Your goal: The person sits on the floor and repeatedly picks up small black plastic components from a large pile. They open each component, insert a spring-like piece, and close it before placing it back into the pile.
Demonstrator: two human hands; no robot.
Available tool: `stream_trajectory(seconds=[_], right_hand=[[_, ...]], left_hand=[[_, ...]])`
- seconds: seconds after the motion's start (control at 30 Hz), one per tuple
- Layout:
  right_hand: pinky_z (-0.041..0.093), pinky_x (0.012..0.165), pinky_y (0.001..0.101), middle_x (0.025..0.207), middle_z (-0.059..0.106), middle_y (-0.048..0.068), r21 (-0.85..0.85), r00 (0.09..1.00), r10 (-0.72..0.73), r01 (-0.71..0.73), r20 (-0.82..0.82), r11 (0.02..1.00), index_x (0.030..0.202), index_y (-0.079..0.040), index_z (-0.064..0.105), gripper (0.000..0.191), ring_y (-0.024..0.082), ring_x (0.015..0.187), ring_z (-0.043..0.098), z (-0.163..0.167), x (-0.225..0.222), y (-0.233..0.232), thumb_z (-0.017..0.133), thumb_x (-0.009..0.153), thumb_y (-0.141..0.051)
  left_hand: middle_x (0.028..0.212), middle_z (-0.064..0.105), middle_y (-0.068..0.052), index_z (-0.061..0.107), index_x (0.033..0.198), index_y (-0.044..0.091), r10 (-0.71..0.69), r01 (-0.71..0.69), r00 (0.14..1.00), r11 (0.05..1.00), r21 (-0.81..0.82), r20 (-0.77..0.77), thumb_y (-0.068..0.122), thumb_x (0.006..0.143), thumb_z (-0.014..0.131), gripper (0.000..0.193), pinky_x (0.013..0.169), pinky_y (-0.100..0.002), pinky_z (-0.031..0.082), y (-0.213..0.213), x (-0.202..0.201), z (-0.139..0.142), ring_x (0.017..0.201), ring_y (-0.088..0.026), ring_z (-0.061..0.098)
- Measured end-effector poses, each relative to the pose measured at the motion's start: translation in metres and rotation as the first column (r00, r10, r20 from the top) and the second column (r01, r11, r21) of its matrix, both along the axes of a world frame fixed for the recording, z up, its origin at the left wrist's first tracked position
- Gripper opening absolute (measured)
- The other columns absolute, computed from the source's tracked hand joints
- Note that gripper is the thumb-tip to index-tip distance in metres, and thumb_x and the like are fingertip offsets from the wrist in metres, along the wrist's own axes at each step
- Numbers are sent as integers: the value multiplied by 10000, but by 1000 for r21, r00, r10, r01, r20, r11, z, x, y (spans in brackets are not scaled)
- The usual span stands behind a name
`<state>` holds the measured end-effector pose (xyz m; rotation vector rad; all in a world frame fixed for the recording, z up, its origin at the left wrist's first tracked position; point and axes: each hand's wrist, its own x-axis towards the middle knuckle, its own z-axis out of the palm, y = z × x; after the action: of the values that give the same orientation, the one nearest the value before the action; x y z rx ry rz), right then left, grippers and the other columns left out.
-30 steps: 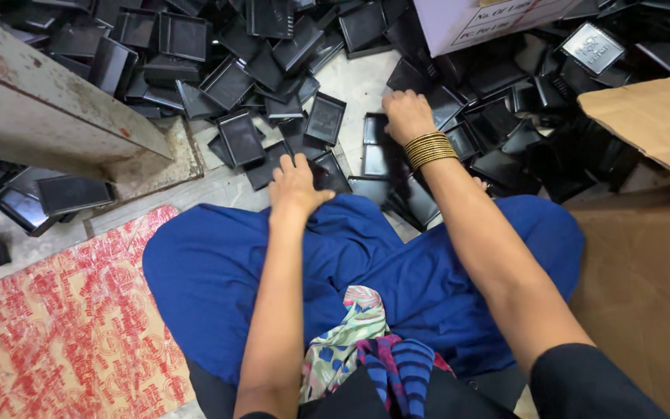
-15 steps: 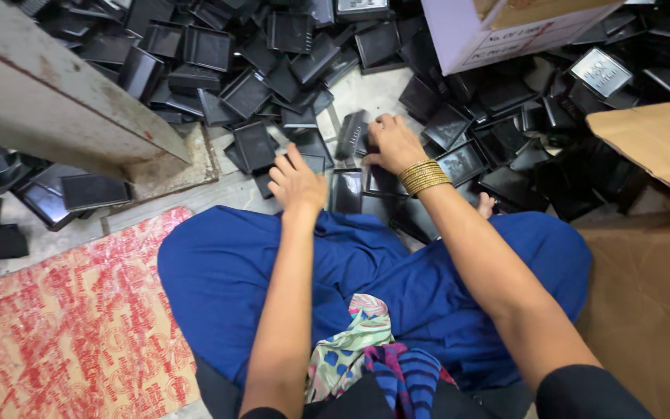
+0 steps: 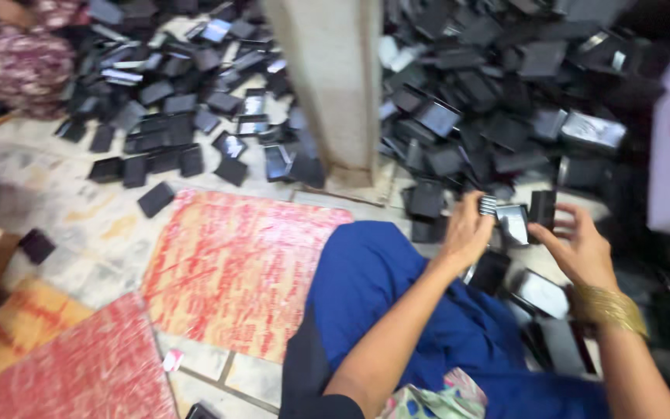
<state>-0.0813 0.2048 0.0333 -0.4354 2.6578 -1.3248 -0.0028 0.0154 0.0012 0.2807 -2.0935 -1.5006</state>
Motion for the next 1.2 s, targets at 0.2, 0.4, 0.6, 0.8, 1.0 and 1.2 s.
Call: stream_trajectory(seconds=[0.2, 0.4, 0.6, 0.8, 1.0, 1.2], right_hand=[[544, 893, 371, 1230, 697, 234, -89, 971, 237, -232, 44, 969, 1539, -83, 469, 755, 270, 1093, 695, 4, 36, -40, 764, 869, -266], [561, 866, 377, 1264, 663, 221, -225, 952, 265, -227, 155, 948, 1568, -98, 414, 821, 276, 1097, 691, 18, 46, -47, 756, 843, -273], [575, 861, 376, 1221, 689, 221, 13, 976, 214, -215, 43, 977, 1531, -92, 377, 833, 268, 1055, 713, 14, 54, -49, 781, 825, -276], [558, 864, 326, 1210, 659, 134, -527, 934, 326, -204, 149, 825, 1487, -95, 335, 841, 177, 1069, 650, 16, 52, -57, 794, 812, -295], [527, 921, 403, 1105, 718, 143, 83, 800, 346, -353, -491, 932, 1187, -56, 687, 444, 315, 1046, 668, 38, 66, -50, 860, 797, -176], [580, 797, 372, 975, 733, 121, -120, 892, 420, -441, -168, 889, 1160, -30, 631, 345, 263, 942, 772, 47, 89, -62, 781, 868, -137]], left_hand=[[1306, 602, -118, 546, 1401, 73, -96, 151, 987, 825, 544, -128, 331, 1128, 421, 395, 1048, -320, 428, 5, -2, 7, 1203, -185, 554], [1301, 612, -77, 574, 1409, 77, -155, 273, 960, 697, 663, -233, 393, 1154, 372, 454, 1034, -289, 447, 5, 0, 6, 1172, -150, 564], [1345, 606, -75, 568, 1423, 74, -159, 264, 962, 745, 612, -221, 392, 1144, 366, 468, 1063, -293, 435, 9, 2, 2, 1219, -164, 558], [1417, 566, -38, 533, 1429, 53, -59, 266, 938, 754, 601, -342, 450, 1129, 307, 546, 1150, -289, 388, -1, 1, 18, 1320, -138, 525], [736, 665, -99, 643, 751, 20, 167, -142, 958, 982, 121, -232, 352, 1078, 419, 517, 713, -370, 503, -31, 4, 17, 701, -232, 662], [496, 483, -37, 509, 556, 29, 382, -319, 917, 874, 367, -111, 515, 1114, 348, 758, 587, -308, 403, -37, -4, 4, 508, -167, 479]])
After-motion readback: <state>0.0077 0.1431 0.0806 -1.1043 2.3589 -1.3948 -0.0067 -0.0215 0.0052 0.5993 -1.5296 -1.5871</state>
